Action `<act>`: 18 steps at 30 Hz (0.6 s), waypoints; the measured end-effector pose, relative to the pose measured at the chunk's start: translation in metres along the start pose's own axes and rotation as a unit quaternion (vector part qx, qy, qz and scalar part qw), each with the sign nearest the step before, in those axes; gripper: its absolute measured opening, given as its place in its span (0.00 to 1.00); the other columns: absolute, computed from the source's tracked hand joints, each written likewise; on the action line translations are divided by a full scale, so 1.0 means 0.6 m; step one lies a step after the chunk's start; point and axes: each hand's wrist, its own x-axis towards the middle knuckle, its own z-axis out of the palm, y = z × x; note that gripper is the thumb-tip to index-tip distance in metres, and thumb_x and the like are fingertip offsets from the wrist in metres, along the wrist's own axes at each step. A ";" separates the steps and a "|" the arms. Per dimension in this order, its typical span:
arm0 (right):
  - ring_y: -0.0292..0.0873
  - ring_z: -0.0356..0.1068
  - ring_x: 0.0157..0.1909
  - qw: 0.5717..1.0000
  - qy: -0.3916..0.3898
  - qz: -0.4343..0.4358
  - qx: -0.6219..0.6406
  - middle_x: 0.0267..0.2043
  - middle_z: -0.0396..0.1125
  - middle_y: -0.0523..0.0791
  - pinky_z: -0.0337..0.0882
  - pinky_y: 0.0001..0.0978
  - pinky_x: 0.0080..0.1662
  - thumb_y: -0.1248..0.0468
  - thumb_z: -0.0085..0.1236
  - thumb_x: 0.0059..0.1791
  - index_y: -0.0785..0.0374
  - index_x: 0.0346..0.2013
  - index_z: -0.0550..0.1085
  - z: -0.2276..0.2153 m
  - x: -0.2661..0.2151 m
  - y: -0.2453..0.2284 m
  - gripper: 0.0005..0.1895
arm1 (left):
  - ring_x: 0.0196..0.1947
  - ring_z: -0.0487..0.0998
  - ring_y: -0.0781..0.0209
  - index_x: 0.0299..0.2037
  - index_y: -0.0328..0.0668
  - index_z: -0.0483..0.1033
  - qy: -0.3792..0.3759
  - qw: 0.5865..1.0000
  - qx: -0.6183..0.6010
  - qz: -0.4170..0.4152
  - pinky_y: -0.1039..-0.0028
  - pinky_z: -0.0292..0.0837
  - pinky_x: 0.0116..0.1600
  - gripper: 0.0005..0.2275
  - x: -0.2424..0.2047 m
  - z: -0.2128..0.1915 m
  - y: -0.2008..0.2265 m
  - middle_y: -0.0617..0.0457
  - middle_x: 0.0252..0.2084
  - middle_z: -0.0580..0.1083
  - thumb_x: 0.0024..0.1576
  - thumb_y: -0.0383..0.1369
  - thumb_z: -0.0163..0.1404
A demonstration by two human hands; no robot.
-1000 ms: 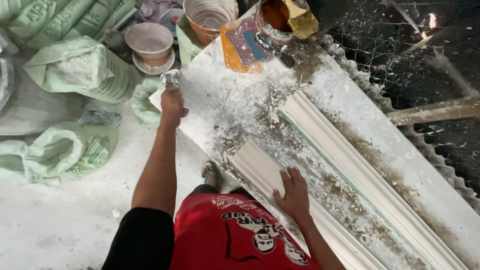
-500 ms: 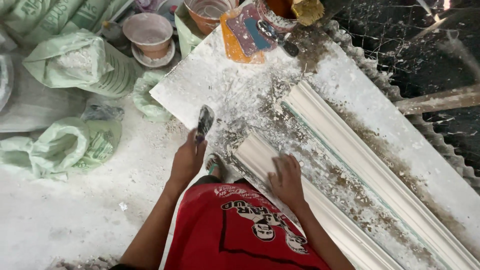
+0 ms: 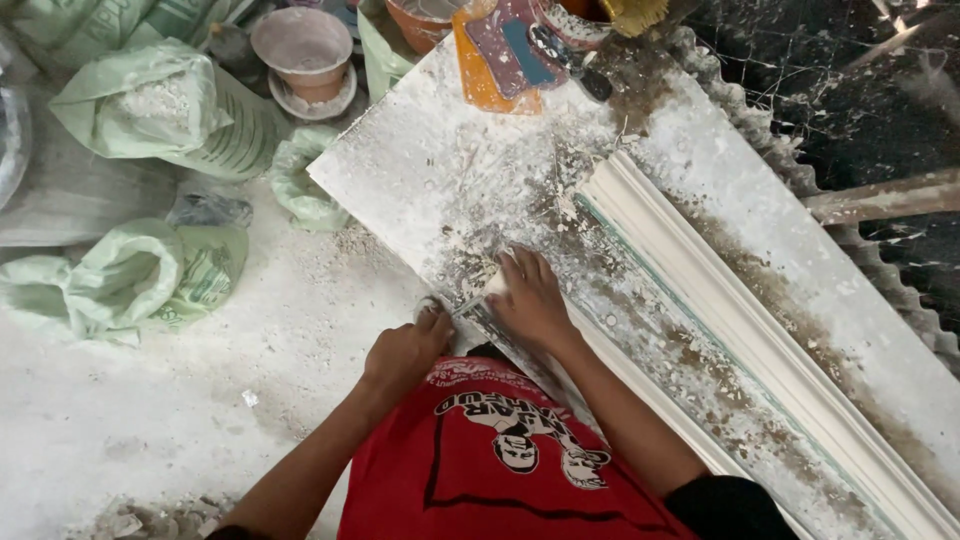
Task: Shaping and cleaning excess material from decorative gypsum molding using a putty knife.
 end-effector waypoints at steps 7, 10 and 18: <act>0.64 0.44 0.75 0.990 0.140 -0.007 -0.033 0.74 0.47 0.62 0.49 0.59 0.70 0.42 0.54 0.53 0.68 0.72 0.54 0.052 -0.031 -0.002 0.44 | 0.25 0.83 0.49 0.52 0.35 0.66 -0.124 0.990 0.062 -0.005 0.63 0.78 0.24 0.12 0.049 -0.020 0.020 0.42 0.38 0.77 0.60 0.30 0.47; 0.61 0.44 0.75 0.990 0.133 0.045 -0.007 0.74 0.48 0.59 0.46 0.59 0.70 0.42 0.55 0.51 0.69 0.71 0.54 0.040 -0.037 -0.013 0.45 | 0.27 0.83 0.47 0.50 0.36 0.66 -0.162 0.985 0.044 -0.030 0.60 0.79 0.26 0.09 0.065 -0.008 0.026 0.42 0.33 0.79 0.63 0.30 0.44; 0.60 0.45 0.75 0.988 0.152 0.035 0.009 0.73 0.50 0.58 0.45 0.58 0.70 0.44 0.56 0.50 0.71 0.70 0.54 0.030 -0.036 -0.024 0.45 | 0.31 0.84 0.42 0.45 0.36 0.67 -0.186 0.980 -0.029 -0.068 0.54 0.80 0.32 0.06 0.085 -0.001 0.026 0.39 0.33 0.80 0.63 0.30 0.40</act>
